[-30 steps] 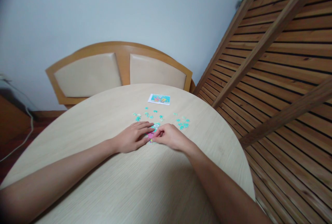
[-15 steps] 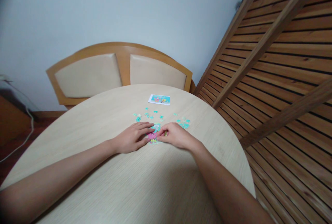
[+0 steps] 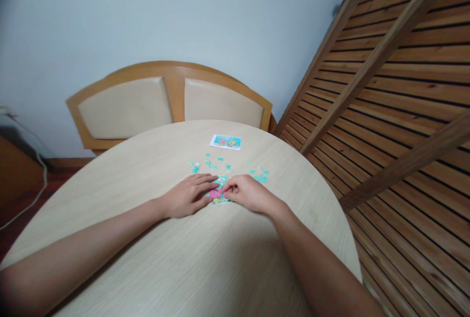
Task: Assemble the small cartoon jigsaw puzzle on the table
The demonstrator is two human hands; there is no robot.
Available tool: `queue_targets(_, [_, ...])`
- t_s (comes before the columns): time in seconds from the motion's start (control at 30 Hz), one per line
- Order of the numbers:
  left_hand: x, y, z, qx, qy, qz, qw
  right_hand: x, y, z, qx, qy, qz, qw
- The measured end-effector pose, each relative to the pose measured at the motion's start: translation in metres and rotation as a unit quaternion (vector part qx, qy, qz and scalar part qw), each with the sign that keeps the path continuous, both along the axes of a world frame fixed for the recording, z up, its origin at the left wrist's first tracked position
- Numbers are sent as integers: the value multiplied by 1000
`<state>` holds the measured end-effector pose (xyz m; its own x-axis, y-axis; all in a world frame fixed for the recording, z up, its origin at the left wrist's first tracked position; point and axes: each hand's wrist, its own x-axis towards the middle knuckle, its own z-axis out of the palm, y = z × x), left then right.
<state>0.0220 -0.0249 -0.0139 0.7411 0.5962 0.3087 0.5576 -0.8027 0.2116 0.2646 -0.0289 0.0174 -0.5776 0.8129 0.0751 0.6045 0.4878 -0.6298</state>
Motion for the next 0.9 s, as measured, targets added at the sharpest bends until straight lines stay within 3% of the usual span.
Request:
queue_targets(0.33, [0,-1,2,-13,-2,-2,1000,7,5,-8,126,4,-4,992])
queue_targets(0.6, [1,-1,2,-16,-23,0,1000,3,-1,-11,107,-37,-27,993])
queue_targets(0.77, [-10,9,7,1,-89,90,992,5,2,-12,113,-41,-18,993])
queue_targets(0.83, [-20,16,10,-3,-87,138,987,6,4,-14,114,-36,-9,993])
queue_targets(0.9, [-30,21,12,-14,-73,146,987,7,6,-14,114,-28,-1,993])
